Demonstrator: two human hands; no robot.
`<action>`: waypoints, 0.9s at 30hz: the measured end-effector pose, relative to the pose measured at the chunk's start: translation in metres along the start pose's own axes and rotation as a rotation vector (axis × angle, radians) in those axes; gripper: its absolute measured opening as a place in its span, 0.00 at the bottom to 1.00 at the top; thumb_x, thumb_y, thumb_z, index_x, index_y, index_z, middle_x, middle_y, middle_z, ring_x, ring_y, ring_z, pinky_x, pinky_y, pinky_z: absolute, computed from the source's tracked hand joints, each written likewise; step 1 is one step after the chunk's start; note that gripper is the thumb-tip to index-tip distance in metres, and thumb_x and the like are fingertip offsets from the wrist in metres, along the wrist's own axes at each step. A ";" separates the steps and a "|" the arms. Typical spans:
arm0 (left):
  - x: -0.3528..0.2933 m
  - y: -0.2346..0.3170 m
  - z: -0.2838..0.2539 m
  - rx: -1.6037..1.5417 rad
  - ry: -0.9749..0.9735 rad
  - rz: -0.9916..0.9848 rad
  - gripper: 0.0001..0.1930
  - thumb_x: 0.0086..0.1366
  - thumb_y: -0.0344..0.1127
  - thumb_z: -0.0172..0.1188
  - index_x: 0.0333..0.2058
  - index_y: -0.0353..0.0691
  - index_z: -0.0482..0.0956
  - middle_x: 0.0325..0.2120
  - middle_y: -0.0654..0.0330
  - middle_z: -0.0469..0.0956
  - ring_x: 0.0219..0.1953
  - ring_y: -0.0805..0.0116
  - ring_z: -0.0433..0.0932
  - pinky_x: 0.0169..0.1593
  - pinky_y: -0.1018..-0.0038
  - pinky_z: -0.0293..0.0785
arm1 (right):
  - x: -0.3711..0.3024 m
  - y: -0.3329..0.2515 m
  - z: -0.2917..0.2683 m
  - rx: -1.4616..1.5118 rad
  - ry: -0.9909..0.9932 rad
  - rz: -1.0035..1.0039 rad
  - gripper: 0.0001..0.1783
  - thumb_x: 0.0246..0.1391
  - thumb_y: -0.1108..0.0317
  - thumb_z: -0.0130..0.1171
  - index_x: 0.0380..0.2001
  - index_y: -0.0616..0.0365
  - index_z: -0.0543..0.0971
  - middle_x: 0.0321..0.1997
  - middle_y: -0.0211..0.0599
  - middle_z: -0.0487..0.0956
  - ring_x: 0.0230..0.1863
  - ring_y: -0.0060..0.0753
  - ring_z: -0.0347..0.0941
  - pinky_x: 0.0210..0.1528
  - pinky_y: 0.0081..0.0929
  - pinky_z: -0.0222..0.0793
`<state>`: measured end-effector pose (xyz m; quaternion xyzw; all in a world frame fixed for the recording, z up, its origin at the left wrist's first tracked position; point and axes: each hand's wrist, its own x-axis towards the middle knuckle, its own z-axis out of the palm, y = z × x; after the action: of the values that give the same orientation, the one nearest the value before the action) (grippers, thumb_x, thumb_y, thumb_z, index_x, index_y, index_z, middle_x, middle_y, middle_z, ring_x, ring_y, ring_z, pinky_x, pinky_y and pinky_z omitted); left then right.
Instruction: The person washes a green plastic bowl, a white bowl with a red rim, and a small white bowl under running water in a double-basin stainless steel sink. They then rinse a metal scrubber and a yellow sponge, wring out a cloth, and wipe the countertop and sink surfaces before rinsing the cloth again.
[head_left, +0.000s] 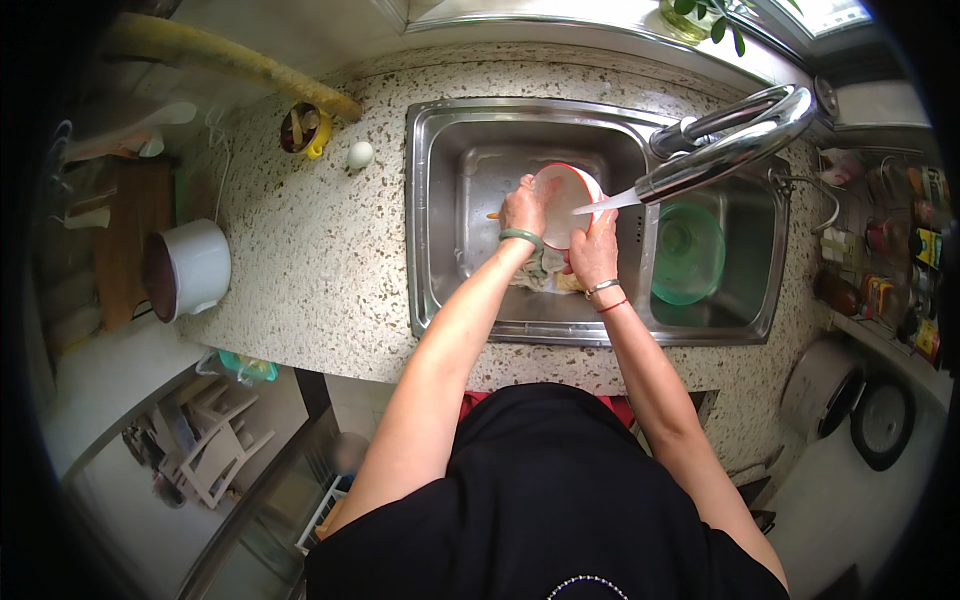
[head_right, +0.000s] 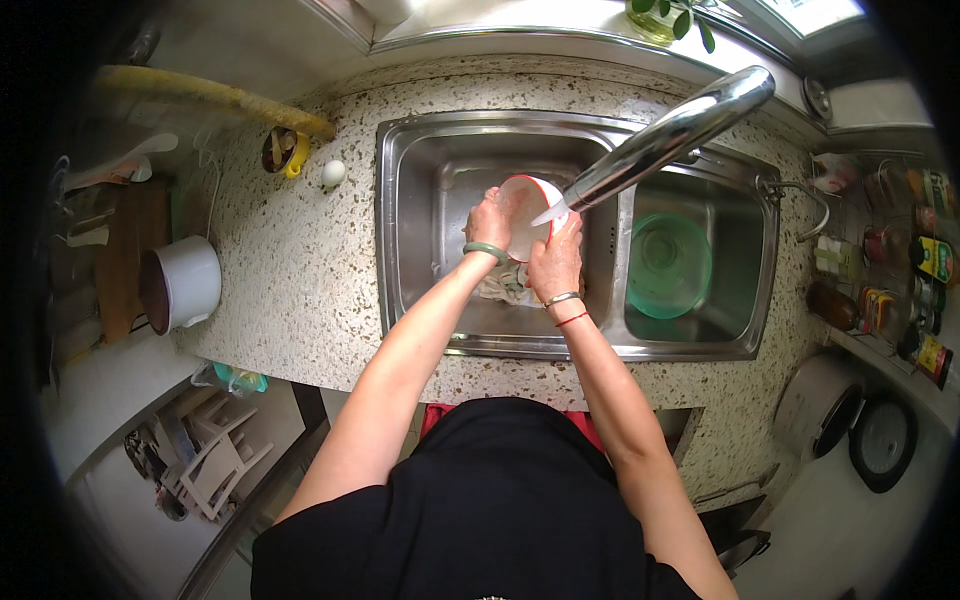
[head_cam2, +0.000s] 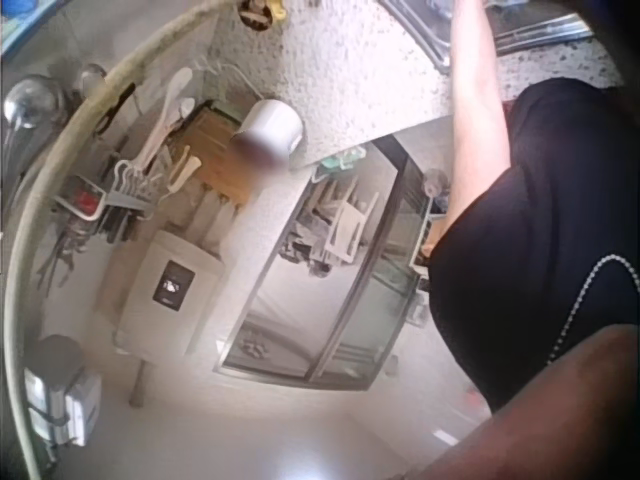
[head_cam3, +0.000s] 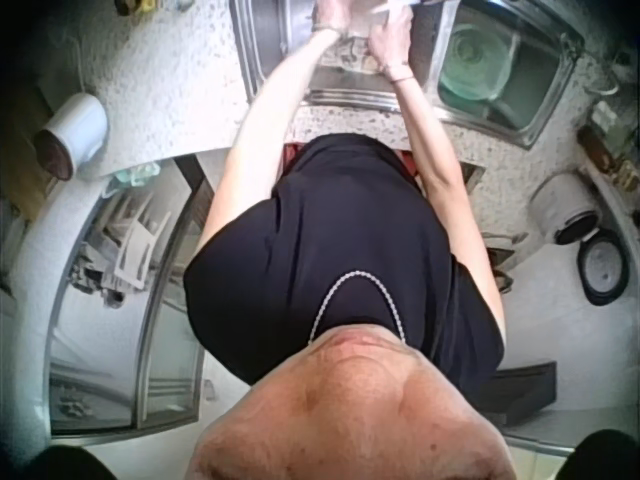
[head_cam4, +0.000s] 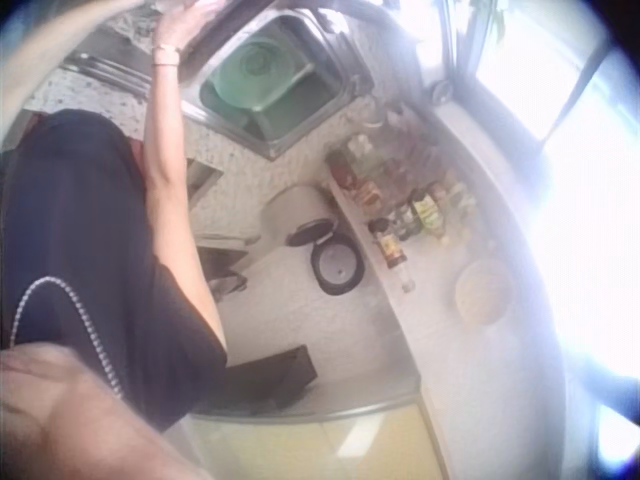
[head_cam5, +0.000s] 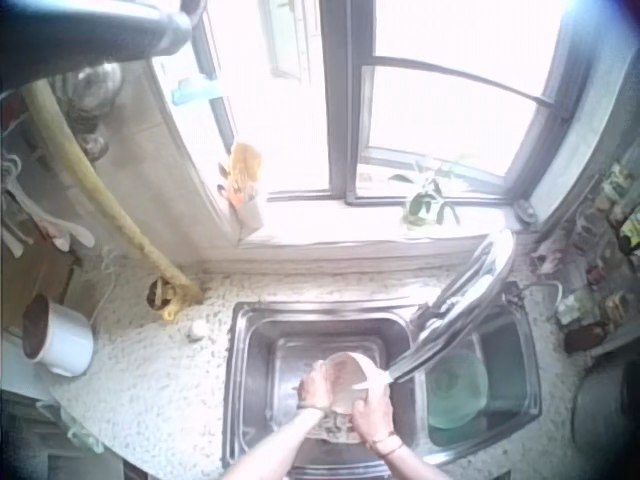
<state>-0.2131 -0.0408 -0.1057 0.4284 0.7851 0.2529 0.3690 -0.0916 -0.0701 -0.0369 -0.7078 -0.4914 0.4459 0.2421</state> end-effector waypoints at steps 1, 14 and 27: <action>0.000 0.001 -0.007 0.006 -0.018 0.029 0.22 0.63 0.55 0.51 0.42 0.42 0.77 0.31 0.40 0.78 0.39 0.42 0.76 0.41 0.56 0.71 | -0.001 -0.004 -0.002 -0.011 -0.021 0.017 0.25 0.45 0.77 0.46 0.49 0.62 0.57 0.47 0.62 0.66 0.44 0.64 0.68 0.43 0.51 0.69; -0.041 -0.014 0.055 -0.869 -0.086 -0.028 0.17 0.59 0.37 0.60 0.45 0.35 0.74 0.40 0.59 0.77 0.41 0.71 0.74 0.42 0.72 0.72 | -0.021 -0.012 -0.010 -0.218 0.089 -0.173 0.36 0.46 0.77 0.49 0.60 0.56 0.51 0.51 0.62 0.61 0.46 0.69 0.66 0.48 0.52 0.67; -0.047 0.012 -0.046 -0.118 -0.201 0.129 0.33 0.50 0.22 0.47 0.59 0.42 0.56 0.51 0.44 0.70 0.54 0.50 0.70 0.56 0.65 0.65 | 0.010 0.051 0.029 0.863 -0.373 0.547 0.18 0.54 0.69 0.50 0.47 0.65 0.69 0.36 0.44 0.77 0.27 0.38 0.78 0.23 0.32 0.80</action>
<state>-0.2274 -0.0790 -0.0527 0.4789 0.6987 0.2775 0.4534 -0.0909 -0.0841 -0.0942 -0.5553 -0.0964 0.7718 0.2945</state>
